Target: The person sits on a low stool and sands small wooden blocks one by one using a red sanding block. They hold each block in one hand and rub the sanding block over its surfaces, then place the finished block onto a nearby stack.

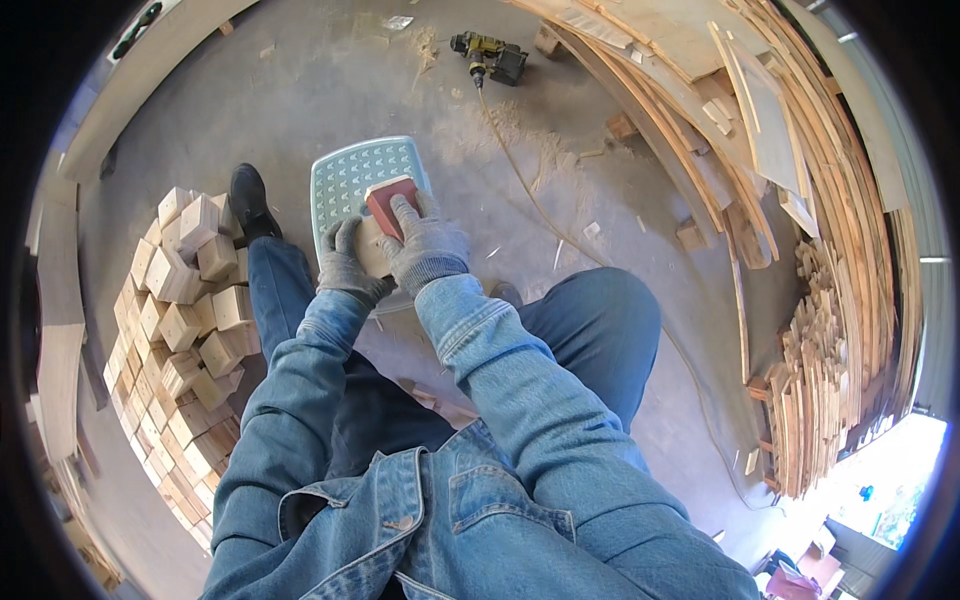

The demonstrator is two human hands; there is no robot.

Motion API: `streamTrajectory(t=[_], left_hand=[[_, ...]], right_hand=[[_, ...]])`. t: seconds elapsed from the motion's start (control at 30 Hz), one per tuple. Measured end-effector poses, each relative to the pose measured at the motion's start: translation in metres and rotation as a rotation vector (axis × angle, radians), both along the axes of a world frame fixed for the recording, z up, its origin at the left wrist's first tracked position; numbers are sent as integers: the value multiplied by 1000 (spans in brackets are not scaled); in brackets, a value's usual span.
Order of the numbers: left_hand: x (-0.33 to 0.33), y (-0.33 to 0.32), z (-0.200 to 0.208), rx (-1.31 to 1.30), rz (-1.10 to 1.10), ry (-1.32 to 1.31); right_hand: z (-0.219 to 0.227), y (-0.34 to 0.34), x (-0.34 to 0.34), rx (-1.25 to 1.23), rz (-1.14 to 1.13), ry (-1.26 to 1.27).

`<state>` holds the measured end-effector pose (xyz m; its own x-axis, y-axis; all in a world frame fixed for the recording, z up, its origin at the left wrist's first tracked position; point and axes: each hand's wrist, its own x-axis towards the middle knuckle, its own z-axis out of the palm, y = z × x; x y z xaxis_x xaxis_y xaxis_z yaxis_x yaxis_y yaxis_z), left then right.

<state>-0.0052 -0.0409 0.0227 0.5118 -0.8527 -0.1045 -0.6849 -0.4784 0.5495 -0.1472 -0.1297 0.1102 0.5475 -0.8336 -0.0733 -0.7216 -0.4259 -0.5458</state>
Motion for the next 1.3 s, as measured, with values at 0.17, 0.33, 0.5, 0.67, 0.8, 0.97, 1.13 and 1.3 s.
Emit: streamTrajectory(t=[0.17, 0.33, 0.5, 0.67, 0.8, 0.97, 1.13, 1.3], left_hand=[[-3, -1, 26, 54, -58, -25], [5, 5, -2, -44, -84, -68], [-9, 1, 31, -30, -50, 28], [-5, 2, 31, 24, -36, -24], [-1, 0, 19, -9, 13, -17], [-3, -4, 19, 8, -76, -23], [10, -5, -19, -71, -107, 45], [15, -1, -30, -77, -81, 85]], right_hand=[[-20, 14, -24, -41, -7, -114], [-11, 60, -62, 50, -2, -154], [-16, 64, -64, -19, -36, -175], [-13, 25, -28, -54, -3, -114], [-11, -12, 6, 12, -26, -20], [-28, -6, -14, -38, -23, -133], [-46, 48, -58, 37, -57, -391], [-33, 56, -60, 402, -170, -463]])
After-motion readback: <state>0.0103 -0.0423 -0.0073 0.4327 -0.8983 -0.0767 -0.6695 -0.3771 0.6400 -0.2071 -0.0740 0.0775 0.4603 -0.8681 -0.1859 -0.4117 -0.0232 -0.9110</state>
